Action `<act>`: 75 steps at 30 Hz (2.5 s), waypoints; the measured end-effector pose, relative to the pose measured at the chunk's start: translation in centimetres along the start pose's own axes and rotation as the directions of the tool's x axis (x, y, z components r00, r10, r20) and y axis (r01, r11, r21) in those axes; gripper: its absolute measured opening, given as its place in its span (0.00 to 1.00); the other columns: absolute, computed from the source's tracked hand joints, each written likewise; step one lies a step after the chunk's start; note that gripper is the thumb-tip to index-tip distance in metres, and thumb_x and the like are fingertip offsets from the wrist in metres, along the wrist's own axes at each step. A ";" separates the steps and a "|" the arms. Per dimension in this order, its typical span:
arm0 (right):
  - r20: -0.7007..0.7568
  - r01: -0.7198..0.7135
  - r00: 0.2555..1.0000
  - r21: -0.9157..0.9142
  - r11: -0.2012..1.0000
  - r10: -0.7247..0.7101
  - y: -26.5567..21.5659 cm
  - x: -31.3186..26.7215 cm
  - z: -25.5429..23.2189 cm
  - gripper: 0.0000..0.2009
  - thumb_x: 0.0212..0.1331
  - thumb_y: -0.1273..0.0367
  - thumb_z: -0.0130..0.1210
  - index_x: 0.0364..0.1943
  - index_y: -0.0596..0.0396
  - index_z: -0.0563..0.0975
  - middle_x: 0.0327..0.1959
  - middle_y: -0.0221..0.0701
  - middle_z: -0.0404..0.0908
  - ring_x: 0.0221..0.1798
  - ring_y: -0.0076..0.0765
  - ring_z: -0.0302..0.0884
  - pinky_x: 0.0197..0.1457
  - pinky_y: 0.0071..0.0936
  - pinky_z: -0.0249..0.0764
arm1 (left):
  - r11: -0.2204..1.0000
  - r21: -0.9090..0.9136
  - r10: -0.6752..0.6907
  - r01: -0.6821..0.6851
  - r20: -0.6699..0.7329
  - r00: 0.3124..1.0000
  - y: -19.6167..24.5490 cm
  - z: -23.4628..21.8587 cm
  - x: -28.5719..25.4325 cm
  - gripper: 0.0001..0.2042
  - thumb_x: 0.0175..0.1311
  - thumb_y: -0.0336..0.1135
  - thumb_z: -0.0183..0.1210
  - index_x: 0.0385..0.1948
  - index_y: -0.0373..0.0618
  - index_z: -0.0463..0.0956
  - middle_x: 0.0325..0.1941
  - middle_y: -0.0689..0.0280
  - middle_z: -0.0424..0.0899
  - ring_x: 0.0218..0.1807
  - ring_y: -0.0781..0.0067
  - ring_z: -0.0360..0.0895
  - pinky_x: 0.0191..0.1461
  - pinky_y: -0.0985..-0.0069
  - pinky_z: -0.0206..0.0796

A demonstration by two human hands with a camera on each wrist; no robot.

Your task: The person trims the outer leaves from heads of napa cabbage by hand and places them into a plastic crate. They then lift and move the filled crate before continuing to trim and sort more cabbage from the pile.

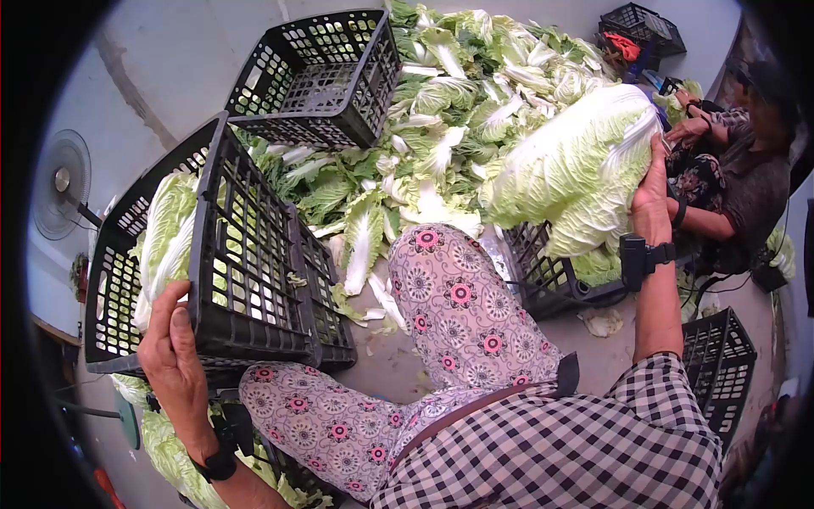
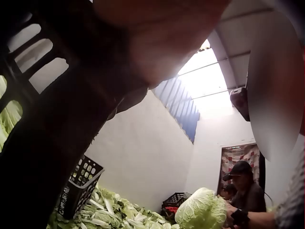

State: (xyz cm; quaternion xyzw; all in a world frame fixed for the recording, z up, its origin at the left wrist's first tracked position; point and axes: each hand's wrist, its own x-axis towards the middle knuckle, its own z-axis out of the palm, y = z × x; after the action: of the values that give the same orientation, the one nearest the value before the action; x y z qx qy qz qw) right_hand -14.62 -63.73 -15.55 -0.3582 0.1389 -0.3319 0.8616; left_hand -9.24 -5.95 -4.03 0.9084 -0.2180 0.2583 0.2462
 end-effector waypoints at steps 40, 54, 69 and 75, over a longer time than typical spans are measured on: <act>0.531 0.504 0.840 -0.839 0.203 0.113 1.9 -0.7 4.9 0.27 0.57 0.64 0.52 0.58 0.66 0.63 0.57 0.48 0.69 0.61 0.44 0.66 0.64 0.35 0.59 | 0.969 0.218 0.154 -0.117 -0.164 0.974 -0.4 0.5 -0.3 0.07 0.61 0.36 0.51 0.35 0.47 0.77 0.19 0.65 0.76 0.23 0.64 0.73 0.30 0.69 0.60; 0.715 0.827 0.025 -0.408 0.388 0.699 17.0 -10.2 20.5 0.29 0.52 0.53 0.55 0.52 0.61 0.70 0.51 0.49 0.73 0.55 0.53 0.68 0.59 0.39 0.63 | 0.985 0.149 0.097 -0.092 -0.033 0.995 -0.3 -0.6 -0.2 0.09 0.61 0.36 0.52 0.38 0.46 0.77 0.24 0.63 0.78 0.27 0.63 0.75 0.34 0.70 0.64; 0.759 0.806 0.006 -0.389 0.446 0.651 18.0 -8.7 18.4 0.30 0.51 0.47 0.53 0.50 0.58 0.71 0.54 0.47 0.70 0.60 0.54 0.62 0.64 0.42 0.56 | 0.828 -0.300 -0.407 0.473 0.259 0.876 -9.3 -10.6 6.0 0.21 0.61 0.45 0.55 0.49 0.40 0.71 0.44 0.67 0.76 0.43 0.79 0.73 0.40 0.81 0.68; 0.777 0.789 0.012 -0.394 0.472 0.629 18.4 -8.5 18.7 0.28 0.51 0.51 0.55 0.49 0.58 0.72 0.53 0.45 0.71 0.59 0.53 0.63 0.63 0.42 0.57 | 0.785 -0.322 -0.505 0.530 0.162 0.847 -11.2 -11.3 12.9 0.26 0.60 0.49 0.55 0.54 0.38 0.67 0.46 0.64 0.75 0.45 0.75 0.73 0.42 0.74 0.72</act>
State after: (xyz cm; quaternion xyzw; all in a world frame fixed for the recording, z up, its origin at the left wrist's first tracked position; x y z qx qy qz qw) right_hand -3.31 -38.58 -15.45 -0.8587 -0.3928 0.0863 0.3177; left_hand 2.54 5.71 8.10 0.8817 -0.0117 0.1065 0.4594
